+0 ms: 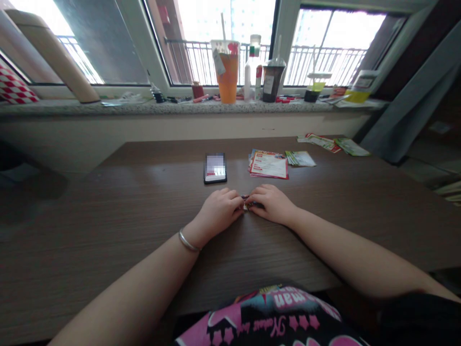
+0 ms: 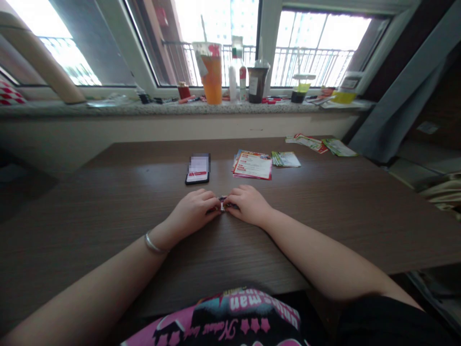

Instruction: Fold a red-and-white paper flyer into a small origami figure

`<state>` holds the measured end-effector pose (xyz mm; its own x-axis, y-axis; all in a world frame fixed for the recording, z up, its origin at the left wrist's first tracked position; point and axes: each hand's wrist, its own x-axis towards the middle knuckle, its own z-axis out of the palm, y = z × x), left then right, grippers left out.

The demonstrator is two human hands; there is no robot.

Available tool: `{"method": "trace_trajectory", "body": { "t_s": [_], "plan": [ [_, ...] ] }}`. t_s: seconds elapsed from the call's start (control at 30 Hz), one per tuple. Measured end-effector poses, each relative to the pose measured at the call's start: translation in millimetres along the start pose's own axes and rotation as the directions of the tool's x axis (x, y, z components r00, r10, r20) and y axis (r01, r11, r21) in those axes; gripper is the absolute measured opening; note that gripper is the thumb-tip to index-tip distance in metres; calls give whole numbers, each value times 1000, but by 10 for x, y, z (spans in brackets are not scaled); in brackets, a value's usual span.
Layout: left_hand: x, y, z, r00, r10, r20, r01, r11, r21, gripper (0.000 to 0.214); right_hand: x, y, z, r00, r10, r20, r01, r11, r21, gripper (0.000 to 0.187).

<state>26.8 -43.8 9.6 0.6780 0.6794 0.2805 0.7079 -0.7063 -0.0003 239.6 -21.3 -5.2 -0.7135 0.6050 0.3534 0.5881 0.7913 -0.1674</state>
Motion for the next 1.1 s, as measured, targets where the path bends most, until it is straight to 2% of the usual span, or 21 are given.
{"method": "trace_trajectory", "body": {
  "t_s": [0.17,0.43,0.73,0.97,1.1],
  "plan": [
    [-1,-28,30,1000,-21,21,21,1000,1,15,5,-11,-19,1000,-9,22,9,1000,3,19],
    [0,-35,62,998,-59,-21,58,996,-70,15,5,-22,9,999,-34,-3,34,998,-57,20],
    [8,-55,72,1000,-30,-6,29,992,-126,10,3,-99,-4,998,-53,14,54,989,-136,18],
    [7,-68,116,998,-61,-19,56,977,-205,9,-9,-122,3,999,-43,4,43,990,-132,17],
    [7,-70,105,999,-39,-10,37,982,-187,9,-7,-131,-2,1000,-28,6,29,990,-139,17]
  ]
}}
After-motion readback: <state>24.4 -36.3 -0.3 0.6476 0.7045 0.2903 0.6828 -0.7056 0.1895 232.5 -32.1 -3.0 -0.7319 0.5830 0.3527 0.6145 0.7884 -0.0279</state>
